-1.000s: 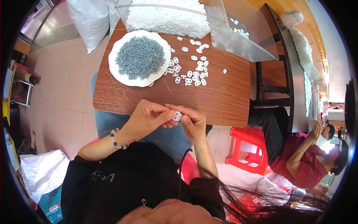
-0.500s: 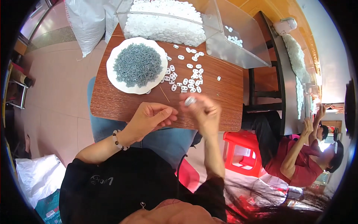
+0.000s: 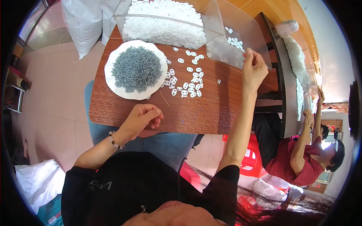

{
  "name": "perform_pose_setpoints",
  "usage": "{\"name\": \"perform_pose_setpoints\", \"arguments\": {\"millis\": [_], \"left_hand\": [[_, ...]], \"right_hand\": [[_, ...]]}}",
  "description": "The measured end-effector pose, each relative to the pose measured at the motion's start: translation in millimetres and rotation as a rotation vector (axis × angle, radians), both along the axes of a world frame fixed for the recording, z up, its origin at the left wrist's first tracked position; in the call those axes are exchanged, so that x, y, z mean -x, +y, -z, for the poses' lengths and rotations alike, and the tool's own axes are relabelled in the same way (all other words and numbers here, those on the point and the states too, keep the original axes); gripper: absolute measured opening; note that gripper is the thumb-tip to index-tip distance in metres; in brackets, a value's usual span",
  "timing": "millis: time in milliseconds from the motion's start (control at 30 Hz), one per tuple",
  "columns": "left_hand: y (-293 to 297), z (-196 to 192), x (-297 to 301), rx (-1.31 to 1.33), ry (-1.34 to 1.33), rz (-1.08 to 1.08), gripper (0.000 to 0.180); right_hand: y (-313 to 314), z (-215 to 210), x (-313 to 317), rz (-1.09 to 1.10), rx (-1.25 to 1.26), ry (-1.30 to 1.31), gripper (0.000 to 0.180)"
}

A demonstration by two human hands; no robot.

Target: Stringing small white plastic components onto a thin wire or needle.

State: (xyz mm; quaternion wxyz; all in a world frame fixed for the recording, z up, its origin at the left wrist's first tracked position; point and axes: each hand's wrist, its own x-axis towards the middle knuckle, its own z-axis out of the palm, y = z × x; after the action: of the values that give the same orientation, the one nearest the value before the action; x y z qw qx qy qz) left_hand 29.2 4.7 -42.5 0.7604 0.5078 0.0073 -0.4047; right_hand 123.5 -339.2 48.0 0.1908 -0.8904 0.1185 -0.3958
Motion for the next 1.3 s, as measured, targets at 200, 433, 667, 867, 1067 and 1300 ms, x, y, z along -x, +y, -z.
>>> {"name": "perform_pose_setpoints", "arguments": {"millis": [200,433,667,867,1067,1300], "left_hand": [[0.1,-0.2,-3.5,0.011,0.023,0.027,0.02],[-3.0,-8.9,0.9,-0.036,-0.032,0.035,0.018],[15.5,-40.7,-28.8,-0.671,-1.09,-0.279,0.012],[25.9,-43.9,-57.7,-0.774,-1.251,-0.25,0.012],[-24.1,-30.7,-47.2,-0.416,-0.849,-0.177,0.018],[-61.3,-17.4,-17.8,-0.12,-0.601,-0.325,0.027]], "right_hand": [[60.6,51.4,39.9,-0.528,-0.103,0.289,0.008],[73.7,66.6,46.5,-0.524,0.161,0.512,0.02],[70.7,65.5,39.3,-0.54,0.233,0.558,0.016],[70.8,67.2,35.1,-0.568,0.184,0.433,0.013],[89.5,62.9,48.5,-0.665,-0.649,0.504,0.006],[128.2,57.2,93.9,-0.687,-1.618,0.34,0.004]]}}
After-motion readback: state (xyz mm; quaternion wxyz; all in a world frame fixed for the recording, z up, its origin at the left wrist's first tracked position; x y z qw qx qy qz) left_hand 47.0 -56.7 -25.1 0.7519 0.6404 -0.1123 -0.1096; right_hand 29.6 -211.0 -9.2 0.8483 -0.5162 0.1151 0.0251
